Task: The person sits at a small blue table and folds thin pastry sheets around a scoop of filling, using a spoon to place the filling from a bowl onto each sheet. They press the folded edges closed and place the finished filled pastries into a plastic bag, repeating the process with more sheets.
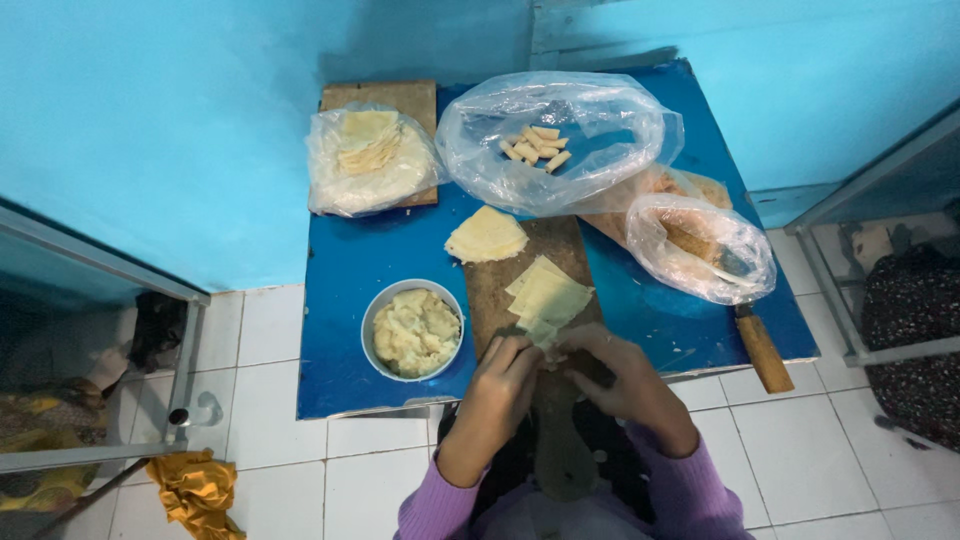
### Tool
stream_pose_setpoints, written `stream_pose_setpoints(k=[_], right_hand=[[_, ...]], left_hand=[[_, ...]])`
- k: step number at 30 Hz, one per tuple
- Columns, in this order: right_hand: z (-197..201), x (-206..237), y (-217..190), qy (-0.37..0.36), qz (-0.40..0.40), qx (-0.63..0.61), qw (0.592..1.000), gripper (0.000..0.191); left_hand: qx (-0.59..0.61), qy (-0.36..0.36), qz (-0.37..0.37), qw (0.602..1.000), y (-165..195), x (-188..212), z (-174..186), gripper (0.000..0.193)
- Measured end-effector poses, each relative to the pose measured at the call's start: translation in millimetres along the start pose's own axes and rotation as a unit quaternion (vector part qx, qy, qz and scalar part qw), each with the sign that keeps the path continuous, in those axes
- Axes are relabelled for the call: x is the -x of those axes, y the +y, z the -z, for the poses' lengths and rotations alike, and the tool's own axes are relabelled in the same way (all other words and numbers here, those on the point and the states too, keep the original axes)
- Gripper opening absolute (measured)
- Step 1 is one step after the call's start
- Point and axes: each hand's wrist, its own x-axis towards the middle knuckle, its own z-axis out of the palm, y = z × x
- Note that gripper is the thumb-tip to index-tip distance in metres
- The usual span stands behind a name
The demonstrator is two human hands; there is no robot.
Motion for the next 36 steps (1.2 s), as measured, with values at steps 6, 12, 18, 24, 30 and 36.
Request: stream_pose_setpoints(k=[6,12,18,24,30,36], right_hand=[[-14,-6,8,0.058,0.127,0.070,0.988,0.030],[-24,-1,11,0.098,0.076,0.082,0.989,0.025],[-20,4,3,0.075,0.105,0.063,0.990,0.027],[-16,-1,0,0.047,0.039,0.048,0.997,0.025],[-20,-4,0,0.047,-0.057,0.060,0.995,0.044],[-23,3,2,0.064,0.088,0.119,0.987,0.043]], left_hand=[[0.037,0.006,0.013,0.999,7,-4,4,0.024],[0.024,-0.008,-0.002,1.000,6,-3,6,0.028],[0.013,0.008,-0.007,1.000,5,7,1,0.030],[0.033,0.023,0.033,0.999,3,6,-2,0.022],[0.030,0.010,0.097,0.995,-1,-1,-7,0.013],[0.027,0.025,0.084,0.996,1,-4,-6,0.015]])
